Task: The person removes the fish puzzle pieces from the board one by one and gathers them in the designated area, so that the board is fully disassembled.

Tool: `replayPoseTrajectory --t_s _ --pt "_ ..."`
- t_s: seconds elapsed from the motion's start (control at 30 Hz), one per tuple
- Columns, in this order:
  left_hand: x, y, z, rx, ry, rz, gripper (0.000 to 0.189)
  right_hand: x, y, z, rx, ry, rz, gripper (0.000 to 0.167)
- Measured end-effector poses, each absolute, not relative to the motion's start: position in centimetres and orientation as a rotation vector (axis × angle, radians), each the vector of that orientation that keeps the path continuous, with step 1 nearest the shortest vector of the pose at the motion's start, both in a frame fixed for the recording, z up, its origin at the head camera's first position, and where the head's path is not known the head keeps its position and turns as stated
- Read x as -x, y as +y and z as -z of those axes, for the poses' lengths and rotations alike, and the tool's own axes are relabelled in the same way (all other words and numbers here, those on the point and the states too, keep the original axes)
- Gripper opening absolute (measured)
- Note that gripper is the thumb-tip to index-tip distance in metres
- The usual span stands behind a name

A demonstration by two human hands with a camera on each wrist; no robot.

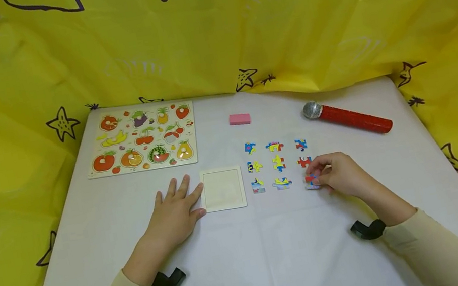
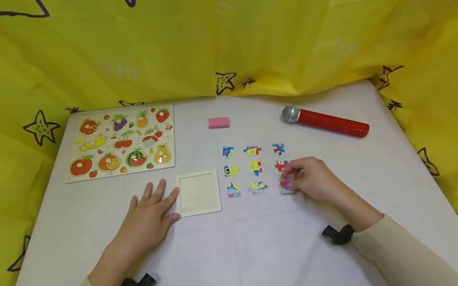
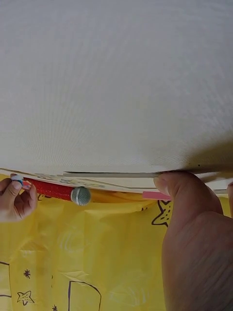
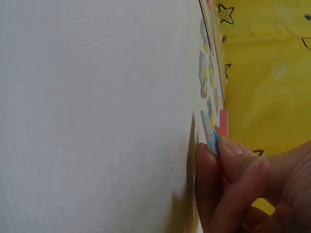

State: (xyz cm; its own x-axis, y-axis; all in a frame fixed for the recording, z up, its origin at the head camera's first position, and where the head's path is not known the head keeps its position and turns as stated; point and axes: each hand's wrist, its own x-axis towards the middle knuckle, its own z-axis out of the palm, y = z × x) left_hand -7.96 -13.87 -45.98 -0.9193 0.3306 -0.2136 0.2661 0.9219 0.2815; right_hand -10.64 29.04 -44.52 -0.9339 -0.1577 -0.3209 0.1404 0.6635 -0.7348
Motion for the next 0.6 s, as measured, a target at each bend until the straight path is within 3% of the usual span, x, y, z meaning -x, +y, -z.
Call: replayPoseTrajectory --t_s 0.6 --pt "8.0 -14.1 46.0 -0.460 2.820 -0.370 0.068 10.9 27.8 45.1 0.012 2.718 1.012 0.021"
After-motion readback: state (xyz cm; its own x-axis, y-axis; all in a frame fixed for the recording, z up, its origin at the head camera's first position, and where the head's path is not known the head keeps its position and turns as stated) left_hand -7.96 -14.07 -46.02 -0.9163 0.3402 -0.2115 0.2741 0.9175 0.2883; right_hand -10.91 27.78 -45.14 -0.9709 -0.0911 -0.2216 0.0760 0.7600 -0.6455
